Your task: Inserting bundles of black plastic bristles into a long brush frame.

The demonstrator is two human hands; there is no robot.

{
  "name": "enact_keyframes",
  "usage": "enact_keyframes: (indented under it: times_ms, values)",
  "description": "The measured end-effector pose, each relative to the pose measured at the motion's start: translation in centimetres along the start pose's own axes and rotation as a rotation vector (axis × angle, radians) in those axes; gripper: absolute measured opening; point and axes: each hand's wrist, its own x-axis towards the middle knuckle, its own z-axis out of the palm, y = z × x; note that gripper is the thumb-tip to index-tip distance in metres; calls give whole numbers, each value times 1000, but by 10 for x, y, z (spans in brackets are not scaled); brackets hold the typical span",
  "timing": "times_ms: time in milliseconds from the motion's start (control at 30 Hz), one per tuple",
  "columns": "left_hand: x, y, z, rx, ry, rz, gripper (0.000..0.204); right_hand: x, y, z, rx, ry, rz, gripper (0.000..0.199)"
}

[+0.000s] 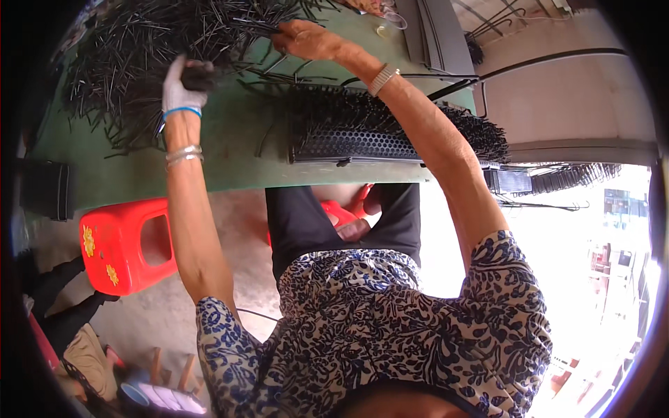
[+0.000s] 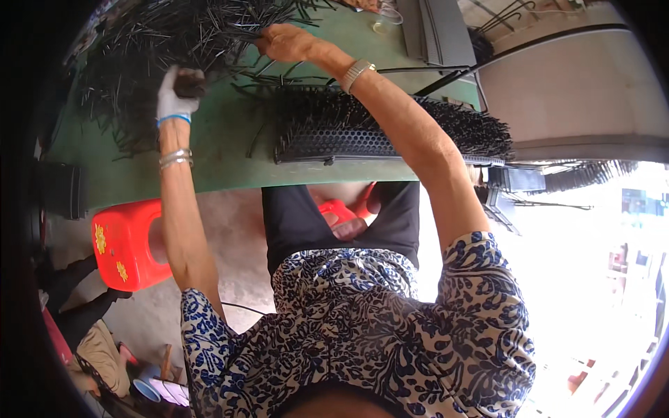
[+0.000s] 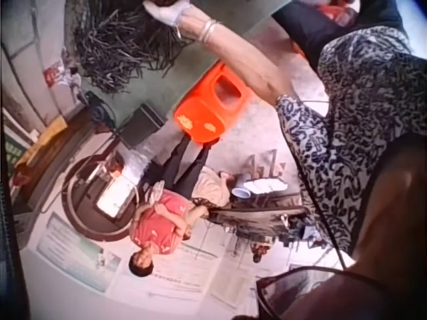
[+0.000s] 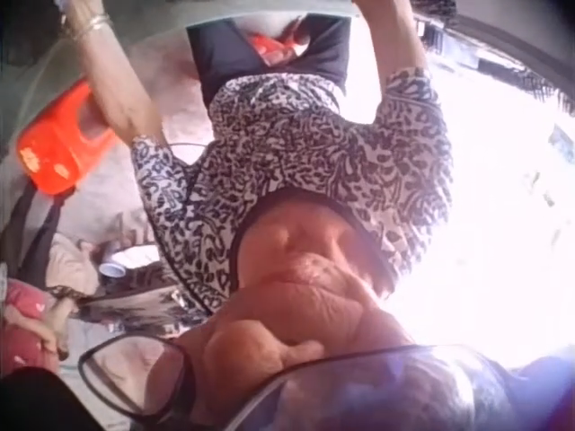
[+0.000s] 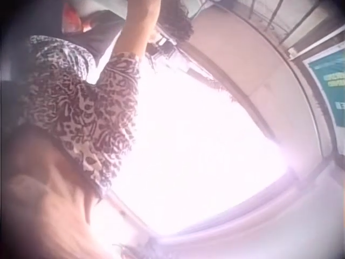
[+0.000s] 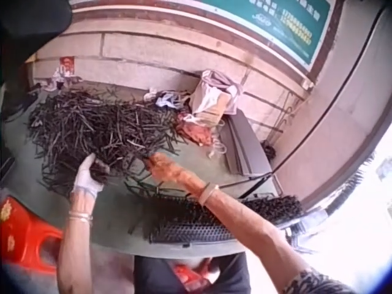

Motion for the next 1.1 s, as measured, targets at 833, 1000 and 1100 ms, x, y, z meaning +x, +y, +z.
enact_keyframes:
  times_ms: [833,1000,1100]
  values:
    - [-39,-134,38,1120,509,990,32,8,-93,66,1084,78,148,84]
    - [-56,-155,29,1275,585,861,45,-18,-116,62,1269,42,341,65]
    - [-59,-145,42,1274,476,881,50,-14,-111,49,1267,66,333,65]
